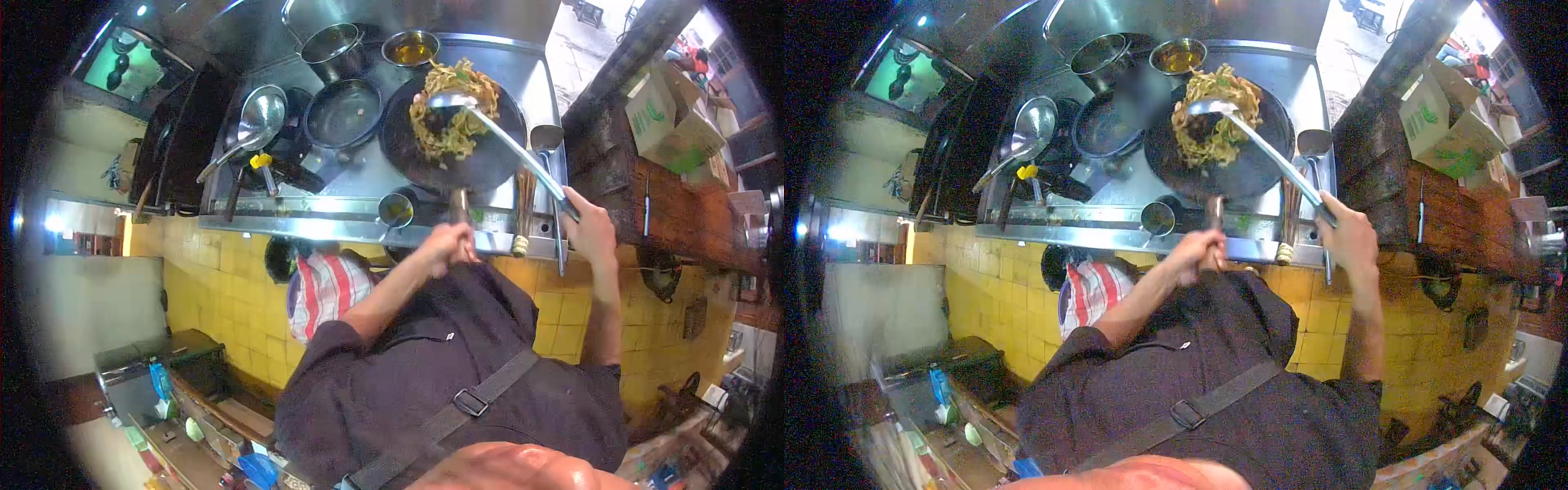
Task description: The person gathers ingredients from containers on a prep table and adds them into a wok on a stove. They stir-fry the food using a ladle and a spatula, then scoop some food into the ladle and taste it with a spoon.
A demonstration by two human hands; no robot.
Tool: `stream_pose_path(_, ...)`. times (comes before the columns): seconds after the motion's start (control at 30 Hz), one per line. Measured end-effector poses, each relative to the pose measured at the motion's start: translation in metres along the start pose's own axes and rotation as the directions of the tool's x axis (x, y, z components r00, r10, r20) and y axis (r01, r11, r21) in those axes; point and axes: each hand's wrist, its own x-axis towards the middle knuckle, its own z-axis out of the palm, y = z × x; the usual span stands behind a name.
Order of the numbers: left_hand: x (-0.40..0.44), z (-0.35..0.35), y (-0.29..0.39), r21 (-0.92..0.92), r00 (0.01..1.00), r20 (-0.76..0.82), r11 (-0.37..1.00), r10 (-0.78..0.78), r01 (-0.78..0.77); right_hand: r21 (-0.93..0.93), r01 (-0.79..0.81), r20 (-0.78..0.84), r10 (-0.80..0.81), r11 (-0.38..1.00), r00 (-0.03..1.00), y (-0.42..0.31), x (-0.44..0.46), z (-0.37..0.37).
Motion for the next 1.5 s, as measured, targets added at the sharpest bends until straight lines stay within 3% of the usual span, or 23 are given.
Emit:
stream_pose_path(0.1,0.078,-0.052,0.0,0.004,0.973,-0.01,0.973,0.232,-0.232,0.124,-0.01,-0.054,0.017,0.992,0.998,-0.015,-0.001,-0.003)
stream_pose_path(0.2,0.129,-0.083,0.01,0.13,0.951,0.008,0.942,0.311,-0.309,0.068,-0.041,-0.083,0.046,0.997,0.995,-0.011,0.041,0.083)
stream_pose_path(0.37,0.138,-0.082,0.013,0.134,0.96,-0.059,0.955,0.275,-0.266,-0.176,-0.061,0.14,0.087,0.982,0.986,-0.011,0.086,0.114)
stream_pose_path(0.43,0.143,-0.087,0.016,0.147,0.964,-0.024,0.955,0.265,-0.259,-0.129,-0.107,0.157,0.127,0.986,0.979,-0.032,0.072,0.052)
stream_pose_path(0.5,0.137,-0.086,0.014,0.276,0.957,-0.057,0.926,0.284,-0.259,-0.085,-0.012,0.072,0.019,0.996,0.997,0.001,0.074,0.073)
stream_pose_path(0.6,0.138,-0.091,0.01,0.319,0.962,-0.05,0.917,0.268,-0.239,0.104,-0.233,0.066,0.227,0.967,0.972,0.025,0.078,0.118)
stream_pose_path(0.7,0.128,-0.082,0.009,0.357,0.954,-0.163,0.917,0.25,-0.179,0.196,0.086,-0.208,-0.044,0.977,0.977,0.032,0.087,0.222)
stream_pose_path(0.77,0.127,-0.082,0.006,0.37,0.946,-0.186,0.911,0.266,-0.183,0.68,-0.264,0.386,-0.028,0.684,0.922,0.015,0.101,0.181)
stream_pose_path(0.83,0.126,-0.081,0.007,0.361,0.95,-0.204,0.92,0.237,-0.152,0.653,-0.301,0.479,-0.07,0.695,0.875,0.008,0.108,0.12)
stream_pose_path(0.87,0.121,-0.075,0.01,0.403,0.945,-0.208,0.902,0.253,-0.153,0.539,0.09,0.212,-0.238,0.838,0.948,0.016,0.108,0.108)
stream_pose_path(0.9,0.126,-0.079,0.01,0.406,0.941,-0.21,0.899,0.267,-0.165,0.29,0.44,-0.027,-0.452,0.85,0.891,0.026,0.105,0.098)
stream_pose_path(0.97,0.139,-0.093,0.005,0.404,0.943,-0.162,0.891,0.291,-0.206,0.198,0.361,0.108,-0.386,0.911,0.916,0.016,0.08,0.044)
stream_pose_path(1.0,0.13,-0.082,0.007,0.319,0.944,-0.21,0.931,0.253,-0.178,0.088,0.276,0.237,-0.29,0.957,0.927,0.011,0.071,0.028)
stream_pose_path(1.03,0.128,-0.079,0.012,0.321,0.944,-0.201,0.928,0.261,-0.189,0.079,0.28,0.228,-0.29,0.957,0.929,0.008,0.066,0.029)
stream_pose_path(1.1,0.132,-0.078,0.016,0.186,0.963,-0.199,0.972,0.181,-0.144,-0.068,0.083,0.286,-0.06,0.994,0.956,-0.005,0.06,0.038)
stream_pose_path(1.17,0.147,-0.083,0.018,0.071,0.975,-0.143,0.985,0.169,-0.16,-0.049,-0.115,0.203,0.123,0.992,0.971,-0.041,0.059,0.064)
stream_pose_path(1.23,0.162,-0.093,0.019,0.043,0.994,0.002,0.993,0.107,-0.107,0.043,0.03,0.142,-0.036,0.999,0.989,-0.022,0.088,0.15)
stream_pose_path(1.27,0.163,-0.097,0.017,0.114,0.997,-0.048,0.992,0.065,-0.059,0.204,0.035,0.228,-0.082,0.978,0.97,-0.001,0.103,0.169)
stream_pose_path(1.33,0.133,-0.047,0.02,0.165,0.955,-0.243,0.977,0.171,-0.133,0.231,0.08,0.305,-0.151,0.97,0.94,0.005,0.104,0.13)
stream_pose_path(1.37,0.126,-0.024,0.013,0.029,0.942,-0.197,0.963,0.27,-0.27,0.099,0.127,0.311,-0.152,0.987,0.938,-0.012,0.083,0.059)
stream_pose_path(1.4,0.085,0.017,0.027,-0.31,0.968,0.008,0.921,0.252,-0.237,0.095,0.096,0.301,-0.12,0.991,0.946,-0.013,0.071,0.02)
stream_pose_path(1.43,0.068,0.034,0.04,-0.465,0.977,0.15,0.883,0.152,-0.066,0.091,0.063,0.296,-0.088,0.994,0.951,-0.015,0.06,-0.007)
stream_pose_path(1.5,0.001,0.075,0.051,-0.529,0.978,0.209,0.839,-0.019,0.129,-0.001,0.18,0.256,-0.174,0.984,0.951,-0.034,0.043,-0.038)
